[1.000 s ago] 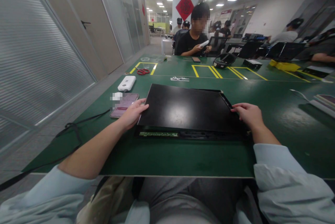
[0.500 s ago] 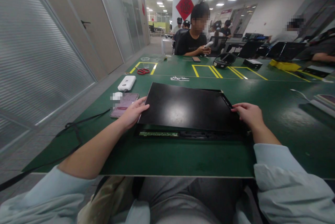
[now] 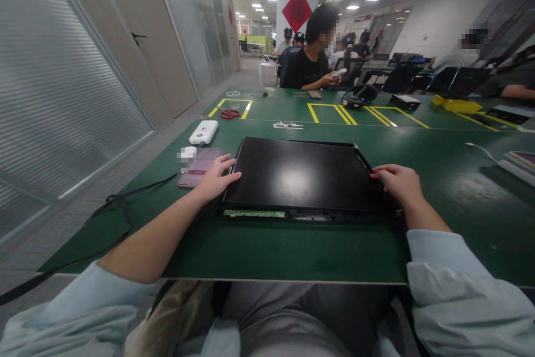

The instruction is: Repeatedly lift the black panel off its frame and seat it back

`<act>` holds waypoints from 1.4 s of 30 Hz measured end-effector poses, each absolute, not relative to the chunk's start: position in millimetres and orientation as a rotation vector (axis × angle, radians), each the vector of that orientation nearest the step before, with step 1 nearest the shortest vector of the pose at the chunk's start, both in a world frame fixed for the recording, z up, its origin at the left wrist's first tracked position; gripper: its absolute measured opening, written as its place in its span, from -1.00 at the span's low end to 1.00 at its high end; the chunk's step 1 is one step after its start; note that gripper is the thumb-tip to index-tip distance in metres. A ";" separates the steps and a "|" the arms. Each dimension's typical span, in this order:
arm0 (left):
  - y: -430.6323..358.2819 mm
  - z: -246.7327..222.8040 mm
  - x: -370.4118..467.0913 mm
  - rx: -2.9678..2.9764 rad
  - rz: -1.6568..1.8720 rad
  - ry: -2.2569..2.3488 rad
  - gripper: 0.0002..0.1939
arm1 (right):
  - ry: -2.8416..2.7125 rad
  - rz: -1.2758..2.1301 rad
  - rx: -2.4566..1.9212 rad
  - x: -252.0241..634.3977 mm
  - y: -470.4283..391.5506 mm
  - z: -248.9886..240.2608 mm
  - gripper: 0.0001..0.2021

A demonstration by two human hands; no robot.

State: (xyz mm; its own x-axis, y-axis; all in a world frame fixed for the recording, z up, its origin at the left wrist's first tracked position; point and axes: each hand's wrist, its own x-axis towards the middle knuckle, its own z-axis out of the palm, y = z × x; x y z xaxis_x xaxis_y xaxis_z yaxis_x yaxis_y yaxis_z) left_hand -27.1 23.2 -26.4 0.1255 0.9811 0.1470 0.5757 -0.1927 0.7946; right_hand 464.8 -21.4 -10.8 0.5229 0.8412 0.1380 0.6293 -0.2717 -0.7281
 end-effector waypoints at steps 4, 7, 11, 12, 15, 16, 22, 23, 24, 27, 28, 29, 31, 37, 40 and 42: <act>25.9 -29.7 -29.0 1.943 0.842 1.544 -0.36 | -1.168 0.379 -2.025 460.7 -23.0 -7.0 -0.74; 28.1 -31.9 -30.1 1.993 0.801 1.543 -0.37 | -1.151 0.372 -2.031 457.8 -24.5 -4.0 -0.75; 29.3 -33.0 -29.6 2.049 0.744 1.556 -0.35 | -1.169 0.358 -2.046 460.1 -23.6 -5.3 -0.75; 29.3 -32.8 -29.1 2.058 0.729 1.558 -0.35 | -1.173 0.358 -2.051 461.3 -22.9 -6.3 -0.74; 28.5 -31.9 -27.8 2.071 0.712 1.567 -0.37 | -1.180 0.354 -2.065 464.2 -21.4 -8.5 -0.72; 28.2 -31.7 -27.5 2.074 0.713 1.571 -0.38 | -1.182 0.350 -2.072 464.6 -21.1 -8.8 -0.72; 27.2 -32.1 -27.6 2.087 0.703 1.565 -0.39 | -1.181 0.341 -2.050 463.7 -21.4 -8.7 -0.75; 27.1 -32.2 -27.7 2.086 0.704 1.559 -0.39 | -1.181 0.339 -2.044 463.5 -21.5 -8.5 -0.75; 26.9 -32.1 -27.8 2.084 0.708 1.557 -0.40 | -1.180 0.336 -2.040 463.3 -21.6 -8.3 -0.76; 26.3 -31.4 -27.6 2.076 0.721 1.560 -0.40 | -1.183 0.342 -2.049 462.8 -21.6 -7.3 -0.75; 26.1 -31.0 -27.4 2.073 0.721 1.562 -0.40 | -1.186 0.345 -2.056 462.8 -21.5 -7.0 -0.75; 25.9 -30.5 -27.1 2.071 0.723 1.564 -0.40 | -1.189 0.346 -2.063 462.9 -21.4 -6.9 -0.74; 25.7 -29.6 -26.4 2.070 0.718 1.564 -0.39 | -1.199 0.339 -2.072 463.7 -21.0 -7.0 -0.74; 27.1 -30.5 -26.8 2.089 0.698 1.567 -0.36 | -1.211 0.356 -2.064 467.0 -20.5 -9.9 -0.73; 28.3 -33.0 -28.2 2.099 0.702 1.559 -0.37 | -1.203 0.356 -2.041 466.4 -21.2 -10.3 -0.73; 28.6 -34.2 -28.6 2.107 0.707 1.556 -0.37 | -1.185 0.367 -2.035 465.8 -21.4 -10.4 -0.74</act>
State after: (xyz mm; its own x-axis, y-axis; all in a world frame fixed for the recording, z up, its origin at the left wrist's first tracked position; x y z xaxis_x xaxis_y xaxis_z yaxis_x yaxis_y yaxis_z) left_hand -28.6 28.6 -34.2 0.2419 0.9590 0.1478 0.7423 -0.2810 0.6082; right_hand 465.8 -21.4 -10.4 0.5322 0.8387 0.1152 0.6272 -0.2992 -0.7191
